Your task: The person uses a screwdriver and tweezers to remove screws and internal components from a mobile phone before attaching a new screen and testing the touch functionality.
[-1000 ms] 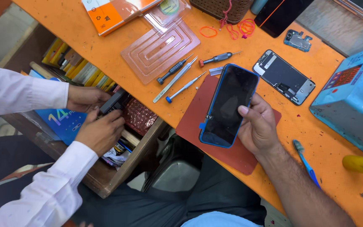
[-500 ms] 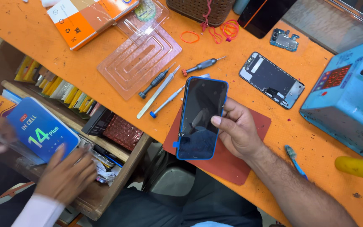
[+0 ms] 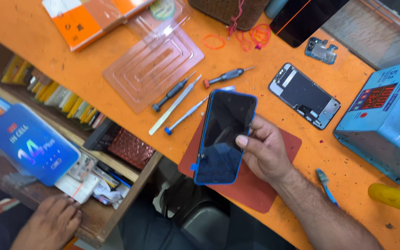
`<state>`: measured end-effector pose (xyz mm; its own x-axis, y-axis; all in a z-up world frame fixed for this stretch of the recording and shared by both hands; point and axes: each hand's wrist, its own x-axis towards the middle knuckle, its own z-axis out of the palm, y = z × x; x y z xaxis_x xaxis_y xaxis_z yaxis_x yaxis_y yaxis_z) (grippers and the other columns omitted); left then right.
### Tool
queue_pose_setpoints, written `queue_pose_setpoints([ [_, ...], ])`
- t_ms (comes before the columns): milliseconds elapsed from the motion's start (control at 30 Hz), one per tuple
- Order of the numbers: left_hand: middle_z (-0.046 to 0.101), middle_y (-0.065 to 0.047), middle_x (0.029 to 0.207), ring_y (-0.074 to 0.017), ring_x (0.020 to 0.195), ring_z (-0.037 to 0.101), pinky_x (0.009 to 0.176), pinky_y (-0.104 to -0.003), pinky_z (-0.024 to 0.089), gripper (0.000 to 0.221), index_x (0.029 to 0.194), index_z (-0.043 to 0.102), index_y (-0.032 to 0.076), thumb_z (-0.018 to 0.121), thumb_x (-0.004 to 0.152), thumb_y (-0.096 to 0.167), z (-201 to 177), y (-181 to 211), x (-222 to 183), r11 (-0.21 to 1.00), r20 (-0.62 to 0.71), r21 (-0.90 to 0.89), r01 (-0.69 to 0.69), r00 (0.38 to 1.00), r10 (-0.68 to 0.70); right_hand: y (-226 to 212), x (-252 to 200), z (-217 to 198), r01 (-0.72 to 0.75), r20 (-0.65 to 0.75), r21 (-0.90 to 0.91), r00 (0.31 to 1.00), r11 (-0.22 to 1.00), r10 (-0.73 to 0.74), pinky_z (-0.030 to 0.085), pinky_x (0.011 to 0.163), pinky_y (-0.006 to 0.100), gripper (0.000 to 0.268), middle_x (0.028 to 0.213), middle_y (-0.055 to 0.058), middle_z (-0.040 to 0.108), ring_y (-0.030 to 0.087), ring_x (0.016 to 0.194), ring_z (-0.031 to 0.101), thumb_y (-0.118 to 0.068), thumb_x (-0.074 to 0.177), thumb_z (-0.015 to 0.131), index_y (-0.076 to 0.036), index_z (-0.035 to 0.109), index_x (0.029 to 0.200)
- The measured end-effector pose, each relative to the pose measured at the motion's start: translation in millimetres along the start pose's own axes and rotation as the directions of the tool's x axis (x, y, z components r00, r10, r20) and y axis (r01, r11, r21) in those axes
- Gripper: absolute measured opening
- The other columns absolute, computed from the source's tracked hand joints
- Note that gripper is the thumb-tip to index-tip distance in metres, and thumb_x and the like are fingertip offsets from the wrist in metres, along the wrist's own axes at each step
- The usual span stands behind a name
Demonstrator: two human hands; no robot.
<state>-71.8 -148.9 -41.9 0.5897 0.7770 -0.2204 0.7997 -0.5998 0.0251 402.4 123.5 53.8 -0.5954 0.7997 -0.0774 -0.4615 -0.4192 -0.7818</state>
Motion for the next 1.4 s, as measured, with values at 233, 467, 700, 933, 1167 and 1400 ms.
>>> queue_pose_setpoints([
  [233, 0.064, -0.011, 0.123, -0.0346, 0.125, 0.055, 0.106, -0.048, 0.043, 0.041, 0.11, 0.065, 0.007, 0.06, 0.071, 0.015, -31, 16, -8, 0.975, 0.209, 0.169, 0.146, 0.961, -0.18, 1, -3, -3, 0.065, 0.045, 0.031, 0.997, 0.997, -0.066, 0.055, 0.111, 0.041, 0.04, 0.132, 0.015, 0.068, 0.022, 0.123, 0.067, -0.001, 0.102, 0.065, 0.006, 0.055, 0.141],
  [467, 0.066, -0.014, 0.122, -0.0359, 0.12, 0.058, 0.105, -0.051, 0.043, 0.04, 0.106, 0.066, 0.002, 0.066, 0.068, 0.016, 26, 8, -50, 0.992, 0.114, 0.052, 0.115, 0.986, -0.12, 1, -2, -4, 0.055, 0.046, 0.046, 0.997, 0.997, -0.057, 0.056, 0.108, 0.039, 0.04, 0.129, 0.014, 0.069, 0.021, 0.12, 0.068, 0.0, 0.101, 0.066, 0.006, 0.056, 0.139],
  [700, 0.07, -0.019, 0.1, -0.0376, 0.101, 0.065, 0.094, -0.057, 0.05, 0.027, 0.092, 0.062, 0.001, 0.062, 0.067, 0.012, 94, -28, -66, 0.976, -0.28, 0.113, -0.186, 0.937, 0.211, -2, -2, -1, 0.058, 0.045, 0.028, 0.997, 0.998, -0.059, 0.054, 0.109, 0.037, 0.046, 0.132, 0.013, 0.068, 0.019, 0.123, 0.066, -0.003, 0.099, 0.065, 0.005, 0.053, 0.143],
  [933, 0.067, -0.019, 0.114, -0.0392, 0.118, 0.06, 0.105, -0.058, 0.043, 0.033, 0.099, 0.063, -0.001, 0.063, 0.075, 0.021, 57, -24, -54, 0.995, 0.17, 0.059, -0.084, 0.983, 0.072, -9, -13, 1, 0.041, 0.069, 0.011, 0.997, 0.999, -0.042, 0.056, 0.106, 0.039, 0.046, 0.128, 0.013, 0.069, 0.02, 0.12, 0.067, -0.004, 0.099, 0.065, 0.005, 0.053, 0.142],
  [1167, 0.062, -0.019, 0.122, -0.0393, 0.125, 0.055, 0.104, -0.052, 0.044, 0.041, 0.111, 0.062, -0.004, 0.061, 0.076, 0.018, -46, -30, 33, 0.938, -0.01, 0.342, 0.051, 0.999, -0.051, 1, -15, -9, 0.052, 0.082, 0.009, 0.995, 0.999, -0.053, 0.054, 0.098, 0.035, 0.049, 0.124, 0.01, 0.068, 0.017, 0.112, 0.065, -0.001, 0.1, 0.068, 0.004, 0.052, 0.146],
  [1400, 0.058, -0.018, 0.129, -0.0394, 0.132, 0.051, 0.104, -0.045, 0.045, 0.051, 0.124, 0.06, -0.006, 0.059, 0.078, 0.015, -54, -45, 93, 0.918, 0.033, 0.363, -0.157, 0.987, 0.156, -4, -12, -7, 0.075, 0.098, 0.012, 0.992, 0.997, -0.076, 0.054, 0.106, 0.036, 0.05, 0.127, 0.008, 0.067, 0.016, 0.118, 0.065, -0.004, 0.098, 0.068, 0.0, 0.052, 0.145],
])
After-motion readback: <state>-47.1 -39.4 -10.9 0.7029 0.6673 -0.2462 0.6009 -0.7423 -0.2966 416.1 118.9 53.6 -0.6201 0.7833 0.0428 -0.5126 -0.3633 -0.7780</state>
